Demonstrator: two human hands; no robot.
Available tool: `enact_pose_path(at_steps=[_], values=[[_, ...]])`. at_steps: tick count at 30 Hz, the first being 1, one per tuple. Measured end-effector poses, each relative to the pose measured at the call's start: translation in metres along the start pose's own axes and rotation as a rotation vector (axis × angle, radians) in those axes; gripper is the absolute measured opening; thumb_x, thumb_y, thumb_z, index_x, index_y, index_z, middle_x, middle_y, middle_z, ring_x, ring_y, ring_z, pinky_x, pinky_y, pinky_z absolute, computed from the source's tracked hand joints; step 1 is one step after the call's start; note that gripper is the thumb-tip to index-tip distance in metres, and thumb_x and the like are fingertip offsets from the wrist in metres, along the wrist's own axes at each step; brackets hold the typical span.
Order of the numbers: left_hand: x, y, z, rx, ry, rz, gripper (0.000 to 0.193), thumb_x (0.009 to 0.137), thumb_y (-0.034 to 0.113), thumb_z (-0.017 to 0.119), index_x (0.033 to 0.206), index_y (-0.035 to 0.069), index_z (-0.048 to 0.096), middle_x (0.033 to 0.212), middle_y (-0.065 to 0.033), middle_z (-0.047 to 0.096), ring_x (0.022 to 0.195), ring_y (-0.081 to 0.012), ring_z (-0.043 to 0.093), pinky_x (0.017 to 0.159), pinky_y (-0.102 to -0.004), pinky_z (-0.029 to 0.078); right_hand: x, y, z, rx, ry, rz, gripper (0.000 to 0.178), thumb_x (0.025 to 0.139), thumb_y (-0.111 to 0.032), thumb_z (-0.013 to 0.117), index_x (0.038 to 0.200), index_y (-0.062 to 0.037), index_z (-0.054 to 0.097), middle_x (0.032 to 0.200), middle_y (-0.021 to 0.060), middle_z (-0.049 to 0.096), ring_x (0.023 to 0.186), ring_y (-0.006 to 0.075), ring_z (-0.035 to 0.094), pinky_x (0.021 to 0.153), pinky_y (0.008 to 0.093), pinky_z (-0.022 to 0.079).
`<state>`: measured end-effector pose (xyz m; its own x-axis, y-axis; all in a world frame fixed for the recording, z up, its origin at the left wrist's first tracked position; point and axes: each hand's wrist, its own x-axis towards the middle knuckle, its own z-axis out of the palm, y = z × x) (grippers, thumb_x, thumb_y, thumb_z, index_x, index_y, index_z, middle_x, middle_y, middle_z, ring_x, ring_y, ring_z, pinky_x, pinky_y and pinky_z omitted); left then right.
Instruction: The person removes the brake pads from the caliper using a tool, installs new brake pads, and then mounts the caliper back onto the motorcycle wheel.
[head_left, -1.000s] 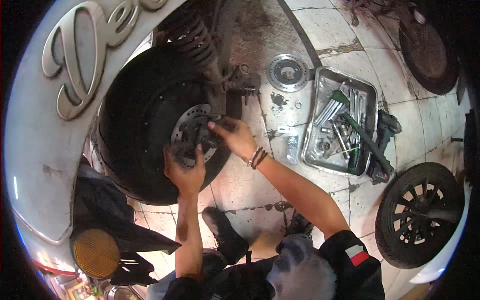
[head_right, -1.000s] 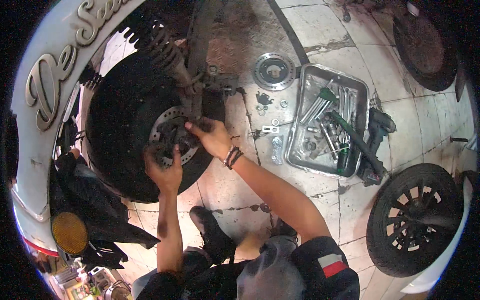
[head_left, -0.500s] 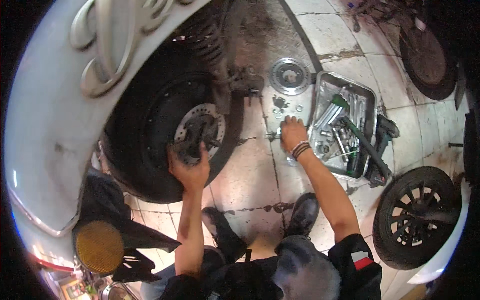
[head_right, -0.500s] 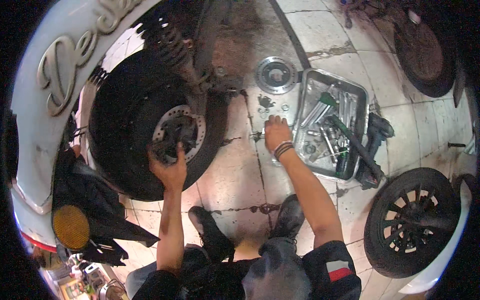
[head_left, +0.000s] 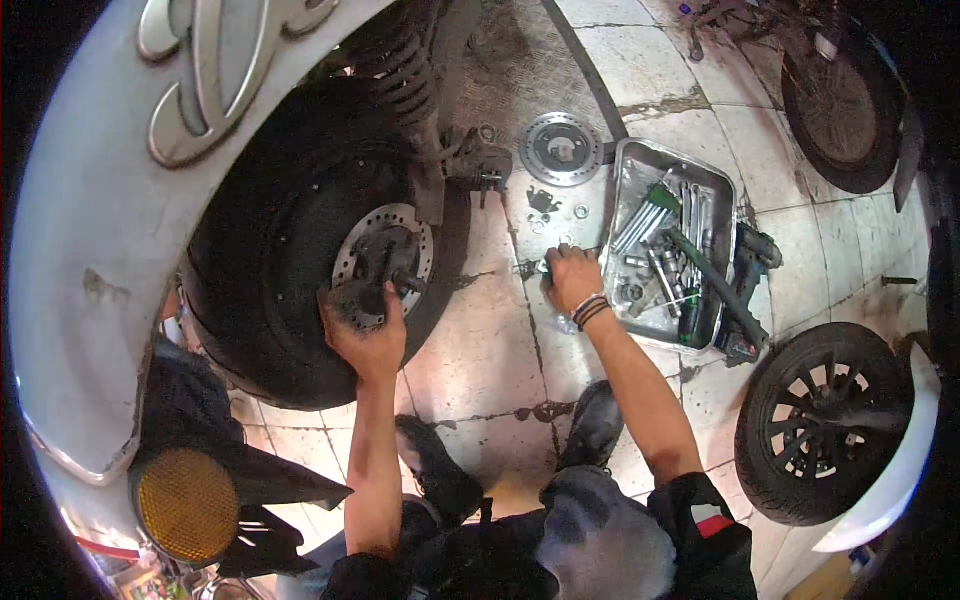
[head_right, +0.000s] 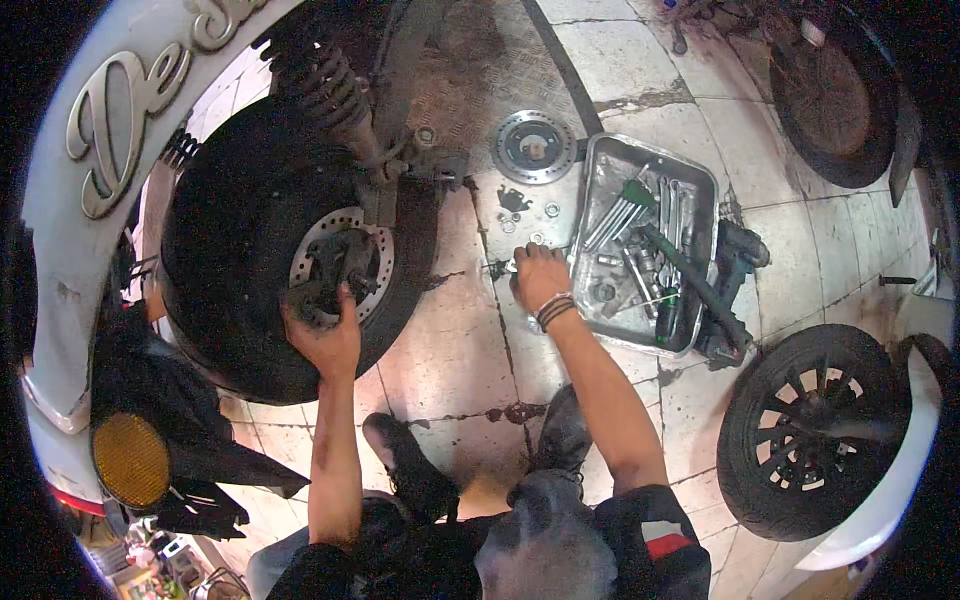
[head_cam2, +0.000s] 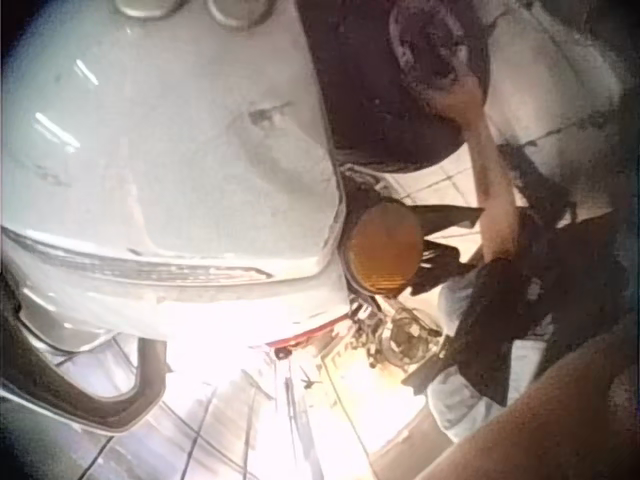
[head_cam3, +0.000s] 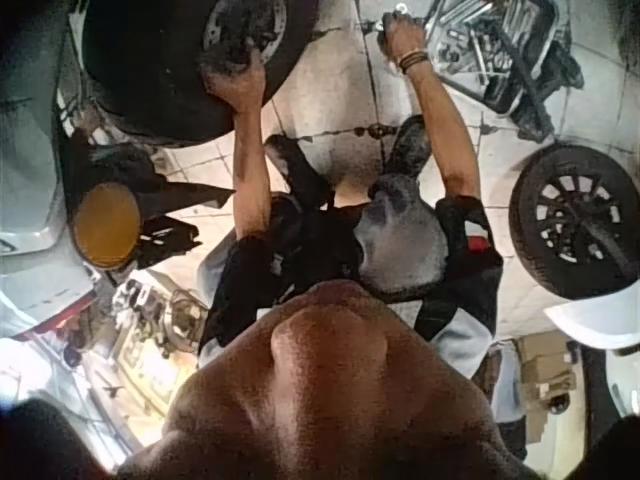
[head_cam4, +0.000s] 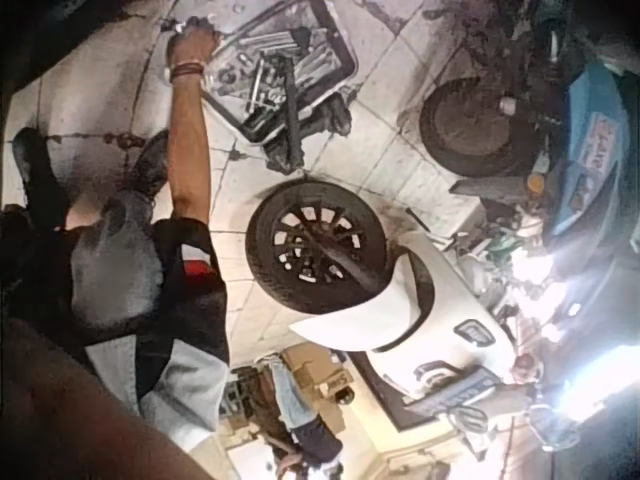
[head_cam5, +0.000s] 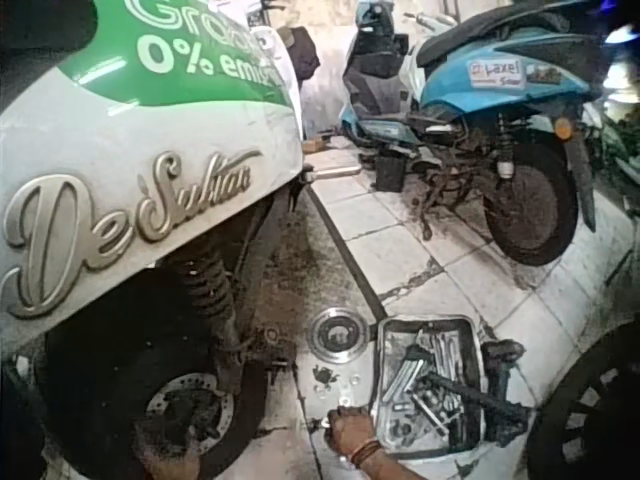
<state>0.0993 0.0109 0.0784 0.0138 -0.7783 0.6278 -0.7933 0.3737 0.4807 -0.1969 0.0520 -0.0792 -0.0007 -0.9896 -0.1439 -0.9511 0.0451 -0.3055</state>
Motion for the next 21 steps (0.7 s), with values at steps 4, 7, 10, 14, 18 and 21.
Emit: enact_pose_path(at_steps=[4,7,10,14,18,21], values=[[-0.001,0.001,-0.001,-0.008,0.008,-0.034,0.043,0.08,0.018,0.085,0.106,-0.006,0.062,0.102,-0.0218,0.068,0.095,-0.0379,0.067,0.087,-0.044,0.052,0.015,0.0,-0.003,0.167,0.115,0.101,0.03,0.085,-0.023,0.072,0.107,-0.0043,0.065,0.107,0.0179,0.065,0.104,0.0335,0.066,0.089,0.0478,0.052],[-0.002,0.002,0.001,-0.016,0.025,-0.044,0.041,0.08,0.017,0.084,0.107,-0.006,0.062,0.106,-0.0209,0.068,0.099,-0.0336,0.067,0.09,-0.0429,0.051,0.031,-0.001,-0.014,0.111,0.129,0.105,0.03,0.084,-0.019,0.072,0.109,-0.0054,0.066,0.106,0.0177,0.065,0.102,0.033,0.065,0.084,0.0452,0.054],[-0.006,-0.006,0.006,-0.014,0.039,-0.06,0.049,0.079,0.019,0.084,0.111,-0.009,0.06,0.108,-0.025,0.066,0.1,-0.0387,0.066,0.091,-0.0448,0.051,0.043,0.003,-0.003,0.041,0.142,-0.006,0.031,0.081,-0.016,0.073,0.11,-0.0071,0.067,0.106,0.0167,0.065,0.101,0.032,0.065,0.083,0.0446,0.054],[-0.008,-0.007,0.004,0.086,-0.024,-0.087,0.065,0.078,0.024,0.084,0.121,-0.016,0.055,0.115,-0.0325,0.063,0.106,-0.0461,0.064,0.096,-0.0477,0.05,0.038,-0.001,0.003,-0.055,0.135,0.025,0.036,0.077,-0.016,0.076,0.11,-0.0081,0.067,0.11,0.0141,0.063,0.102,0.031,0.064,0.081,0.0428,0.054],[-0.007,-0.007,0.001,0.088,0.01,-0.07,0.067,0.079,0.025,0.085,0.123,-0.016,0.054,0.116,-0.0329,0.063,0.107,-0.0466,0.064,0.097,-0.0484,0.049,0.007,-0.027,-0.001,0.048,0.386,0.021,0.029,0.076,-0.006,0.073,0.104,-0.0052,0.066,0.104,0.0148,0.063,0.095,0.0322,0.064,0.078,0.0422,0.053],[-0.006,-0.005,0.001,0.057,0.026,-0.07,0.065,0.078,0.024,0.084,0.121,-0.016,0.055,0.115,-0.0322,0.063,0.106,-0.047,0.064,0.096,-0.0484,0.049,-0.022,-0.079,-0.04,0.987,0.333,0.082,0.021,0.082,-0.002,0.07,0.103,-0.0008,0.064,0.096,0.0176,0.068,0.088,0.0328,0.068,0.078,0.0418,0.054]])
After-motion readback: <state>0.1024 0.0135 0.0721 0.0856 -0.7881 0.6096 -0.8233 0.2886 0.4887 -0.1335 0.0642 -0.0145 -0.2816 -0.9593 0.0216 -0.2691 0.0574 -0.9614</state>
